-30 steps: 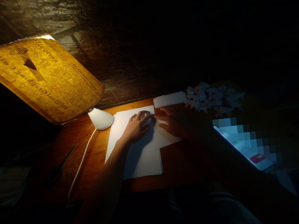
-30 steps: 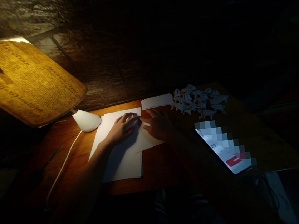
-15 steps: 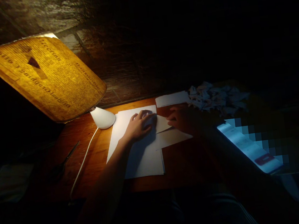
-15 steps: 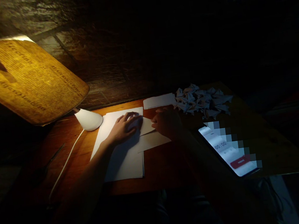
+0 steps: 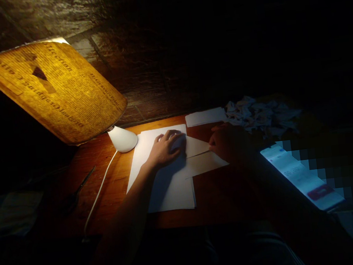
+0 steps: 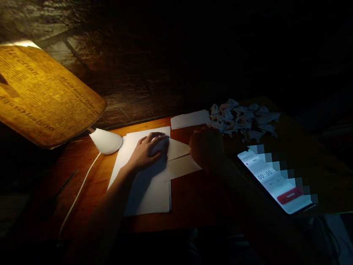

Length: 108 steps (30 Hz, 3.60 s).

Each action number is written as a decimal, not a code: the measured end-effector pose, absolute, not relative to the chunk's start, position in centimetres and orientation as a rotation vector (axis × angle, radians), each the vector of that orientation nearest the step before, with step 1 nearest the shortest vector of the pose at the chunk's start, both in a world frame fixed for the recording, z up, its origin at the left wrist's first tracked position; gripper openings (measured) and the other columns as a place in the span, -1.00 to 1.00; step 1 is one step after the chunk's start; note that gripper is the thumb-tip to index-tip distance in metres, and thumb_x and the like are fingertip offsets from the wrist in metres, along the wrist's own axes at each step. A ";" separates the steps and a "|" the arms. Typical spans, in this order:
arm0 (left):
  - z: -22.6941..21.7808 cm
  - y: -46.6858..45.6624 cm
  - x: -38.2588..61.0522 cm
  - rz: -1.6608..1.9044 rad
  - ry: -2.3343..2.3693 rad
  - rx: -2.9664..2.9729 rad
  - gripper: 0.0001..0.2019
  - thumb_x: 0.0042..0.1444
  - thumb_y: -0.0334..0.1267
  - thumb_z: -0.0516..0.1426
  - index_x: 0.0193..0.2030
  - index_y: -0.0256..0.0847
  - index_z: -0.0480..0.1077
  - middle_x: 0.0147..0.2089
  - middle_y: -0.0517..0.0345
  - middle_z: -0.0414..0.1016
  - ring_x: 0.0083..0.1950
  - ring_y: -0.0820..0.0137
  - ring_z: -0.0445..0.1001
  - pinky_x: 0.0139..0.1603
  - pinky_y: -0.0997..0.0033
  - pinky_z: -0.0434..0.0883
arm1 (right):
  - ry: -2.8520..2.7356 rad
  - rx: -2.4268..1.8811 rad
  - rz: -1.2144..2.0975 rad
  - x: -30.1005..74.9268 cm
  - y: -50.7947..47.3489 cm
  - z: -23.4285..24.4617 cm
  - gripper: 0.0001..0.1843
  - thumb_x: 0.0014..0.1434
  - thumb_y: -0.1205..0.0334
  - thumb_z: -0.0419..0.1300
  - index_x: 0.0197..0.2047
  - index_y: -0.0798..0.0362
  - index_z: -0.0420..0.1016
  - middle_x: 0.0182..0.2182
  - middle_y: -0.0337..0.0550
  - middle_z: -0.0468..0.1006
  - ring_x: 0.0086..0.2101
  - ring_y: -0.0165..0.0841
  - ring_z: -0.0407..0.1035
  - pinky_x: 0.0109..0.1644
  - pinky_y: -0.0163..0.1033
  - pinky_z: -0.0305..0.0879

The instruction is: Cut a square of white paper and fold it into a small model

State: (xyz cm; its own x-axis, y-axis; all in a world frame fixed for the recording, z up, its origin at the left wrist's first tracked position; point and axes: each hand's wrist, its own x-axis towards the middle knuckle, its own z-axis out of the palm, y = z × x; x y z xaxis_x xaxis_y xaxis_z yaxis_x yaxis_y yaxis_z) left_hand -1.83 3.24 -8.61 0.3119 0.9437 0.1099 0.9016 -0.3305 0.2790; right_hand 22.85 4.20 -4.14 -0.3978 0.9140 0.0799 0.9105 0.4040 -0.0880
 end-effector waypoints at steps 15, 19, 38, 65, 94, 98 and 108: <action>-8.2 3.2 -1.9 0.352 1.771 2.381 -0.41 0.25 0.00 0.12 0.38 -0.13 0.27 0.43 -0.11 0.29 0.39 -0.03 0.36 0.48 -0.23 0.11 | -2.380 -1.677 0.002 22.4 3.9 -4.5 -0.81 0.27 0.17 0.29 -0.25 0.07 0.70 0.14 0.05 0.60 0.14 -0.01 0.39 0.21 0.13 0.21; -8.0 3.2 -1.9 0.339 1.797 2.366 -0.41 0.25 0.03 0.13 0.38 -0.10 0.28 0.43 -0.09 0.29 0.39 -0.02 0.35 0.49 -0.22 0.10 | -2.434 -1.690 0.039 22.3 3.8 -4.4 -0.80 0.29 0.17 0.27 -0.21 0.06 0.71 0.13 0.06 0.60 0.14 -0.01 0.38 0.20 0.12 0.20; -8.3 3.2 -2.2 0.378 1.868 2.318 -0.34 0.21 0.09 0.17 0.36 -0.20 0.24 0.44 -0.23 0.27 0.41 -0.07 0.31 0.49 -0.25 0.07 | -2.464 -1.842 0.012 22.5 3.9 -3.7 -0.57 0.31 0.02 0.22 -0.13 0.28 0.67 -0.11 0.37 0.63 0.02 0.10 0.47 0.08 0.13 0.21; -8.6 3.1 -2.3 0.448 1.845 2.407 -0.35 0.29 0.11 0.12 0.43 -0.14 0.23 0.43 -0.25 0.25 0.49 -0.07 0.19 0.51 -0.25 0.04 | -2.431 -1.683 0.415 22.5 5.4 -5.9 -0.82 0.20 0.26 0.29 -0.11 0.09 0.55 -0.13 -0.04 0.63 -0.14 -0.21 0.50 -0.19 -0.21 0.26; -8.0 2.8 -0.9 1.298 1.320 1.367 -0.56 -0.10 0.05 0.41 -0.25 -0.24 0.46 -0.22 0.10 0.59 -0.21 0.33 0.56 -0.15 0.35 0.52 | -1.360 -1.136 1.200 20.6 8.1 -9.0 -0.52 -0.01 0.06 0.35 -0.05 0.02 0.38 -0.22 -0.06 0.65 -0.24 -0.22 0.58 -0.09 -0.09 0.49; -8.4 3.0 -0.4 1.363 1.169 1.206 -0.45 -0.29 -0.04 0.51 -0.22 -0.25 0.44 -0.21 0.09 0.60 -0.18 0.30 0.58 -0.12 0.35 0.51 | -1.399 -1.169 1.008 20.3 8.2 -10.1 -0.45 -0.12 -0.08 0.45 -0.12 0.00 0.46 -0.17 -0.02 0.62 -0.19 -0.14 0.55 -0.07 -0.02 0.48; -8.8 2.9 -0.5 1.314 0.975 1.059 -0.46 -0.11 0.09 0.41 -0.17 -0.24 0.38 -0.31 0.15 0.56 -0.36 0.36 0.60 -0.30 0.39 0.52 | -1.404 -1.030 1.222 19.2 8.3 -11.0 -0.47 -0.22 0.14 0.46 -0.14 -0.02 0.45 -0.39 -0.24 0.54 -0.43 -0.30 0.45 -0.38 -0.22 0.39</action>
State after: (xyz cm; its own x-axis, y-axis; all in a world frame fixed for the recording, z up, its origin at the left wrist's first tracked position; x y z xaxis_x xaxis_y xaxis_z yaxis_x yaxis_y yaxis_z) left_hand -0.55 2.86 -8.83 0.0354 0.9987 0.0368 -0.2540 -0.0266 0.9668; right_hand 19.22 8.32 -10.97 -0.1697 0.9762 0.1353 0.0009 0.1374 -0.9905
